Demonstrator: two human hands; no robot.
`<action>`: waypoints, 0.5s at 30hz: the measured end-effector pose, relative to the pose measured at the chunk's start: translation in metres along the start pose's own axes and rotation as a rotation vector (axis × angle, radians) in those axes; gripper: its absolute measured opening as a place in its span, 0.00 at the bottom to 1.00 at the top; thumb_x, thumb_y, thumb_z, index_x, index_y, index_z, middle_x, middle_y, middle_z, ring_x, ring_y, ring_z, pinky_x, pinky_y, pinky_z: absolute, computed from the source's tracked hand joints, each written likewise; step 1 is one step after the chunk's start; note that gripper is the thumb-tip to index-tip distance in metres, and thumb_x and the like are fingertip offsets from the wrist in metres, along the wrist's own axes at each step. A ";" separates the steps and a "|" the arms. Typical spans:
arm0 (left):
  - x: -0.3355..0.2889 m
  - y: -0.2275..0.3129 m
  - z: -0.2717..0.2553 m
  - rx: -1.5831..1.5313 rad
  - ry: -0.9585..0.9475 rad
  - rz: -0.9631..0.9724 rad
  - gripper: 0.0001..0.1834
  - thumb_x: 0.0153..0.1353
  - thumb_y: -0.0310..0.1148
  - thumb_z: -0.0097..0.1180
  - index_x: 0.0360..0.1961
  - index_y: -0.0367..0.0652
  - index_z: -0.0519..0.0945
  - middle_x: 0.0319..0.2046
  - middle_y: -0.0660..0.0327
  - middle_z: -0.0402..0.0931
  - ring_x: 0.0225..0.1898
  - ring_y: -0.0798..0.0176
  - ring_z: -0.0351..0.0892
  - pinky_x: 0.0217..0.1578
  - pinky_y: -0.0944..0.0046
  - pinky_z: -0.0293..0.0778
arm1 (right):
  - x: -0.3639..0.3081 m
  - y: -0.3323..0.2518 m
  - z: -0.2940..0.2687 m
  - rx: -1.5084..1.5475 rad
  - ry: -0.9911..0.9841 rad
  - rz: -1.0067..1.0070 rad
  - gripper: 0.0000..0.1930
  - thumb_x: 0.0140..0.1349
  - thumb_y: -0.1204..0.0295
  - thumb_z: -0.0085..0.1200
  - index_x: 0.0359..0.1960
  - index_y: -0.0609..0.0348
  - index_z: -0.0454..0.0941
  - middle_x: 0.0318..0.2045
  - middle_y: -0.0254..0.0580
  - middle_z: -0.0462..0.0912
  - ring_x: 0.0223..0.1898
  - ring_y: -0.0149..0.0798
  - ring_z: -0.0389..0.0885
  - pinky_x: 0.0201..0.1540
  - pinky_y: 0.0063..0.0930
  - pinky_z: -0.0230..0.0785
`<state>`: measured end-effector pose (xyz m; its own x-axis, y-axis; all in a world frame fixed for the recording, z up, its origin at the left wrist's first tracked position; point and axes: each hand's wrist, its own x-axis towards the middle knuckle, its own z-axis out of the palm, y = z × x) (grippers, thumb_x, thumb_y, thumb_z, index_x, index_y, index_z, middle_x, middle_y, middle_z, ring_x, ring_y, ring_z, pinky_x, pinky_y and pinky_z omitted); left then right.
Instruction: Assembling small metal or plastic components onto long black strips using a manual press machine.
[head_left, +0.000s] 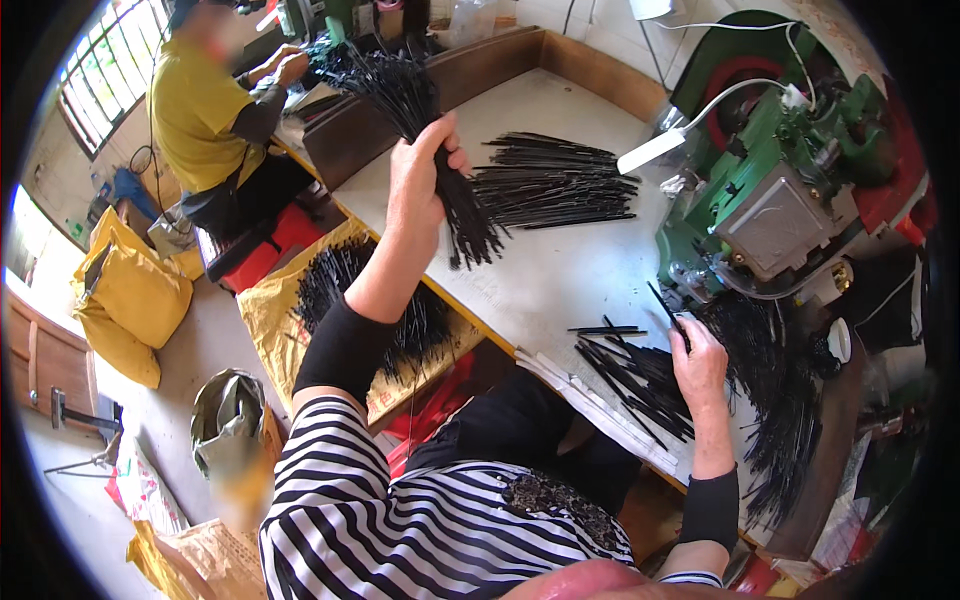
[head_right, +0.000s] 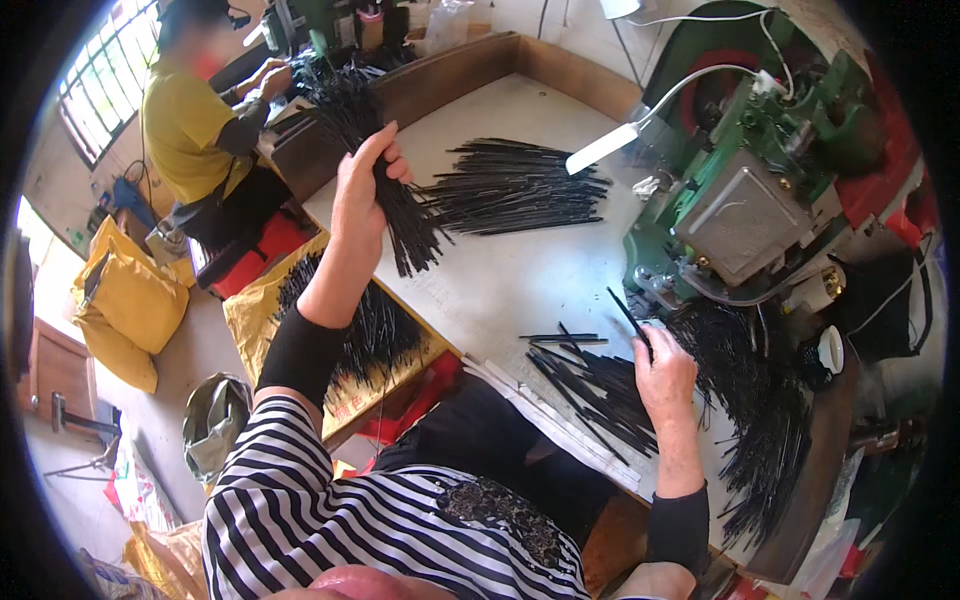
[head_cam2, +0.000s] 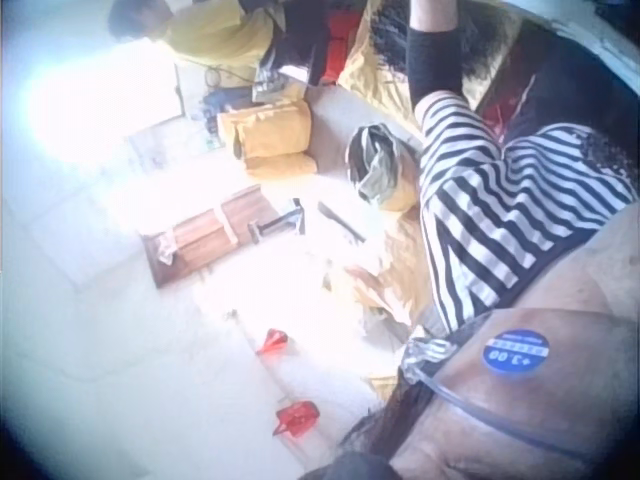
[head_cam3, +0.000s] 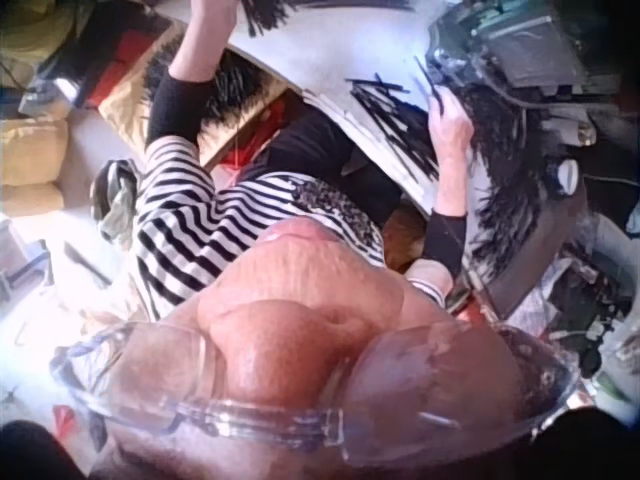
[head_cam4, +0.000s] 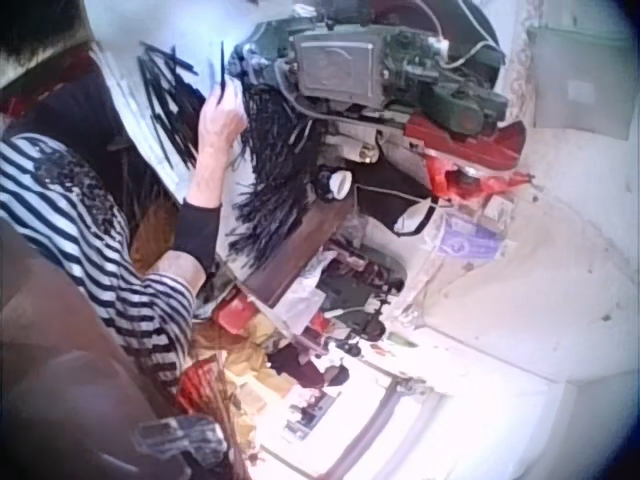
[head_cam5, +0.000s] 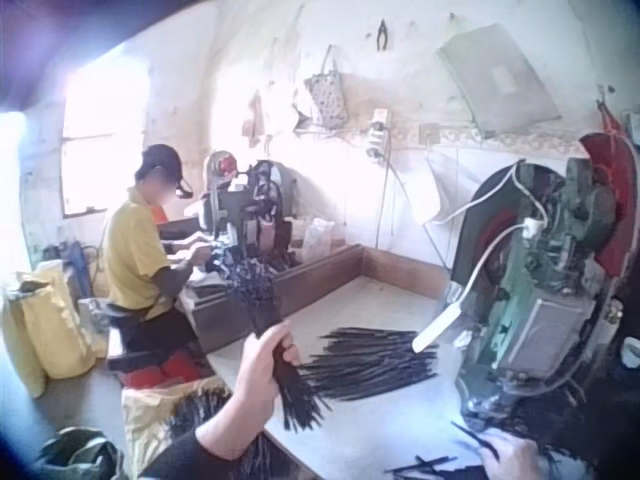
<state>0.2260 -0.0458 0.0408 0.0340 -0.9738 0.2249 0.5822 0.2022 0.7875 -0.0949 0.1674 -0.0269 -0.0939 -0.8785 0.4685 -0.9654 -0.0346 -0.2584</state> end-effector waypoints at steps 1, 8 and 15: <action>0.000 -0.009 -0.009 -0.143 0.004 -0.106 0.09 0.55 0.32 0.57 0.26 0.43 0.70 0.19 0.67 0.65 0.17 0.70 0.65 0.21 0.69 0.64 | 0.001 -0.001 0.001 0.003 -0.014 0.005 0.10 0.55 0.71 0.54 0.38 0.60 0.77 0.35 0.47 0.80 0.36 0.52 0.79 0.36 0.39 0.71; 0.014 -0.057 -0.056 -0.540 0.174 -0.274 0.09 0.55 0.30 0.57 0.27 0.44 0.69 0.21 0.66 0.66 0.19 0.69 0.67 0.24 0.66 0.69 | -0.003 -0.002 -0.003 0.019 -0.045 0.025 0.10 0.56 0.71 0.54 0.39 0.61 0.77 0.35 0.48 0.80 0.36 0.52 0.79 0.38 0.39 0.71; 0.062 -0.069 -0.092 -0.529 0.318 -0.257 0.10 0.55 0.28 0.57 0.24 0.44 0.68 0.19 0.65 0.66 0.19 0.68 0.68 0.24 0.65 0.69 | -0.003 -0.003 -0.001 0.020 -0.060 0.044 0.10 0.57 0.74 0.53 0.38 0.66 0.77 0.35 0.52 0.80 0.38 0.52 0.78 0.41 0.36 0.70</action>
<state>0.2624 -0.1299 -0.0519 0.0320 -0.9838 -0.1763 0.9210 -0.0395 0.3876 -0.0921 0.1707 -0.0270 -0.1207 -0.9065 0.4046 -0.9556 -0.0044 -0.2948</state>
